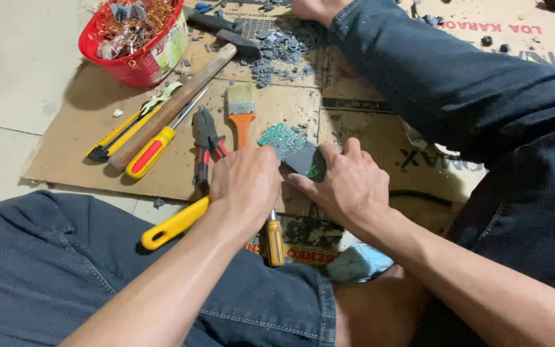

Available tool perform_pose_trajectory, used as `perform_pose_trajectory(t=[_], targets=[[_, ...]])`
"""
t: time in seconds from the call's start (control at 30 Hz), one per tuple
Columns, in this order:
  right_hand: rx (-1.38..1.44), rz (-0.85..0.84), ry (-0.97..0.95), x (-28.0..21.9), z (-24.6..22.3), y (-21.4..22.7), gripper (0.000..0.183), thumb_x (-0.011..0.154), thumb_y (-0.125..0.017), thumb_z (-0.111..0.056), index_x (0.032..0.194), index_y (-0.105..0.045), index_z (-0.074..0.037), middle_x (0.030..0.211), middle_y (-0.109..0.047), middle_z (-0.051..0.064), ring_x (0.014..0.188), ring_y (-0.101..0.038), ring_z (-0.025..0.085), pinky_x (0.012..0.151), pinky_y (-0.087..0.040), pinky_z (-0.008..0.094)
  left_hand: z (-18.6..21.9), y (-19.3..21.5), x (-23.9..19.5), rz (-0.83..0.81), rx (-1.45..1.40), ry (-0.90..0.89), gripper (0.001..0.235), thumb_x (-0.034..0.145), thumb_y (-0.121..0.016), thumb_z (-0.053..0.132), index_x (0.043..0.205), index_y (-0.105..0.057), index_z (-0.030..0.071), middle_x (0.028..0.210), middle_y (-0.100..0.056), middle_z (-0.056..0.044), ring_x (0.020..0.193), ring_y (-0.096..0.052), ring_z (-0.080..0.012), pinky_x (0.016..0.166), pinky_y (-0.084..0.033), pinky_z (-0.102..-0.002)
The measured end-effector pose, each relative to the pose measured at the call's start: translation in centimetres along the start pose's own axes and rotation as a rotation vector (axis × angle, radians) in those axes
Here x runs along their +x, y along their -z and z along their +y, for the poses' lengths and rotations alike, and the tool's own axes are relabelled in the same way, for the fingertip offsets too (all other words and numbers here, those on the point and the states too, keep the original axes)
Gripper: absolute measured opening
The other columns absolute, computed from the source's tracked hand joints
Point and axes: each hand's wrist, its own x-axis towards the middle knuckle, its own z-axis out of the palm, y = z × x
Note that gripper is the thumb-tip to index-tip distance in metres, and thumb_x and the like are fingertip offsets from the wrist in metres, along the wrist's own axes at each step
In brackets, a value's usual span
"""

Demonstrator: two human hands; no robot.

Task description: The person scrapes a green circuit board using a yellow-handled screwdriver to remove material. The person holds the board with the left hand and scrapes with the right hand, creating debris on the cardboard below.

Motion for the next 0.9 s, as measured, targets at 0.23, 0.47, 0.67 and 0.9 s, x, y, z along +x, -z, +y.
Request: perform_pose_trajectory(t=[0.23, 0.47, 0.67, 0.9], targets=[[-0.024, -0.029, -0.013, -0.1, -0.1, 0.1, 0.076, 0.085, -0.061, -0.07, 0.144, -0.054, -0.023, 0.129, -0.052, 0.015, 0.124, -0.06, 0.038, 0.094, -0.057, 0.057, 0.7, 0.1, -2.2, -0.043, -0.001, -0.095, 0.033, 0.092, -0.048, 0.02, 0.104, -0.077, 0.01, 0.103, -0.077, -0.014, 0.108, -0.072, -0.0378, 0.085, -0.057, -0.059], [0.037, 0.069, 0.001, 0.4, 0.0, -1.0, 0.077, 0.079, -0.064, -0.075, 0.137, -0.06, -0.024, 0.12, -0.054, 0.012, 0.12, -0.061, 0.038, 0.093, -0.057, 0.055, -0.2, 1.1, -1.9, 0.01, -0.103, 0.04, 0.044, 0.096, -0.044, 0.033, 0.107, -0.076, 0.005, 0.111, -0.074, -0.022, 0.114, -0.067, -0.0445, 0.092, -0.053, -0.062], [0.046, 0.075, -0.002, 0.5, 0.5, -1.1, 0.079, 0.079, -0.064, -0.075, 0.139, -0.059, -0.023, 0.119, -0.053, 0.012, 0.119, -0.061, 0.037, 0.092, -0.057, 0.055, -0.2, 1.2, -1.5, 0.004, -0.174, 0.077, 0.045, 0.099, -0.046, 0.039, 0.109, -0.075, 0.005, 0.11, -0.073, -0.025, 0.113, -0.067, -0.0459, 0.091, -0.052, -0.063], [0.037, 0.082, 0.016, 0.4, 0.3, -1.0, 0.08, 0.082, -0.063, -0.077, 0.139, -0.059, -0.021, 0.116, -0.054, 0.014, 0.117, -0.063, 0.036, 0.09, -0.058, 0.053, -0.8, 1.0, -0.1, 0.031, -0.219, 0.074, 0.044, 0.097, -0.049, 0.037, 0.108, -0.075, 0.005, 0.111, -0.072, -0.026, 0.115, -0.066, -0.0456, 0.091, -0.052, -0.061]])
